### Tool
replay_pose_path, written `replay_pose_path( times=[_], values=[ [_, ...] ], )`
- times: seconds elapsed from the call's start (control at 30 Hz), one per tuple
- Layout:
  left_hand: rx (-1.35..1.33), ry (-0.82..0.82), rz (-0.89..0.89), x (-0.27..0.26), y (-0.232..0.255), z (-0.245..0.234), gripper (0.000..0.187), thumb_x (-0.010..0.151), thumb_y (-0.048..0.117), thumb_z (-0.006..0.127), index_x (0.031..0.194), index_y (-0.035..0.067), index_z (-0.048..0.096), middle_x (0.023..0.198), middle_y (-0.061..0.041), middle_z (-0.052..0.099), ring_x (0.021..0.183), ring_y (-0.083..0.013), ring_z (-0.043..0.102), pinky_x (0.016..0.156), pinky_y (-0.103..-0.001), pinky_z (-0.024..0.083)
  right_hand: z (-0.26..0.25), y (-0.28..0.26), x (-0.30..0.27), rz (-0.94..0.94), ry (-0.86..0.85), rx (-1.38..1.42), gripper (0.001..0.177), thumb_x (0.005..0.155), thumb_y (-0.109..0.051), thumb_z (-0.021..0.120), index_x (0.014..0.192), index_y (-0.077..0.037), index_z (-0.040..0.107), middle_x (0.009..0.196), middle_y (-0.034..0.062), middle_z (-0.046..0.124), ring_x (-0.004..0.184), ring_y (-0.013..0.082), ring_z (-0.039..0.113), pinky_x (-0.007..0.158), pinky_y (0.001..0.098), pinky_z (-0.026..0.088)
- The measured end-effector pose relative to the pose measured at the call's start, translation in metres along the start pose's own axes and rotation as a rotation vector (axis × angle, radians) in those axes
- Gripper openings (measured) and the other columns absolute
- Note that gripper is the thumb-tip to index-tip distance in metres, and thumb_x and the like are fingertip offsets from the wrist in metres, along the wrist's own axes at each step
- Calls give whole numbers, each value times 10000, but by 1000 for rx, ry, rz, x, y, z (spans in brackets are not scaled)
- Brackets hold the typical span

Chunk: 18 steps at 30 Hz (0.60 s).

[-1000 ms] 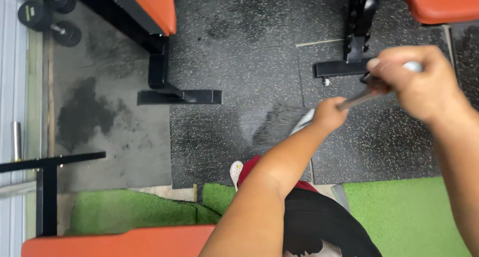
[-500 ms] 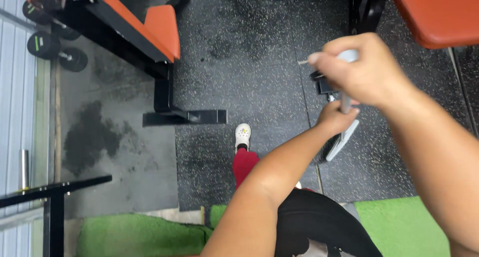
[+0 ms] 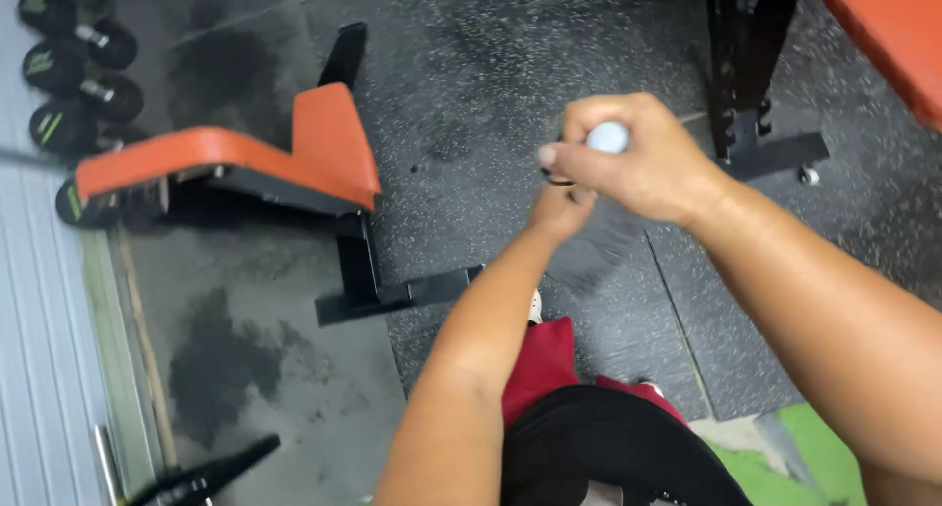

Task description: Sweeping the gym floor around equipment using a broom.

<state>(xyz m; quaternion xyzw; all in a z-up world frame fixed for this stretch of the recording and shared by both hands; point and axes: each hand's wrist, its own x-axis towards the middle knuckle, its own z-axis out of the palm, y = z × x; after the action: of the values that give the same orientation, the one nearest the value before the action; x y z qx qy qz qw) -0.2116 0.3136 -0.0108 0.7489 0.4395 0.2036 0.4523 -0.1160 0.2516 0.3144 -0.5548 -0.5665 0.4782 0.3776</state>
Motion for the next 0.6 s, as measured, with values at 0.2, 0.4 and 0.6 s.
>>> replay_pose_path(
  times=[0.2, 0.4, 0.6],
  values=[
    [88, 72, 251, 47, 23, -65, 399, 789, 98, 718, 1175, 201, 723, 1187, -103, 728, 1112, -318, 701, 959, -405, 564, -29, 26, -11, -165, 234, -73, 299, 971, -140, 735, 729, -27, 601, 733, 18, 590, 710, 91, 537, 615, 276, 415],
    [374, 4, 297, 39, 44, -76, 427, 735, 90, 805, 1132, 238, 746, 1066, -67, 725, 1032, -320, 689, 885, -434, 554, -15, 41, -66, -324, 352, 114, 267, 1022, -80, 599, 764, -10, 585, 778, 63, 625, 885, 181, 660, 958, 356, 560],
    [424, -37, 301, -13, 6, -14, 428, 735, 118, 846, 1135, 238, 750, 1128, -66, 733, 1087, -334, 677, 906, -452, 553, 29, 70, -148, -294, 475, 127, 326, 1025, -64, 592, 707, 3, 567, 720, 87, 612, 810, 195, 644, 975, 369, 558]
  ],
)
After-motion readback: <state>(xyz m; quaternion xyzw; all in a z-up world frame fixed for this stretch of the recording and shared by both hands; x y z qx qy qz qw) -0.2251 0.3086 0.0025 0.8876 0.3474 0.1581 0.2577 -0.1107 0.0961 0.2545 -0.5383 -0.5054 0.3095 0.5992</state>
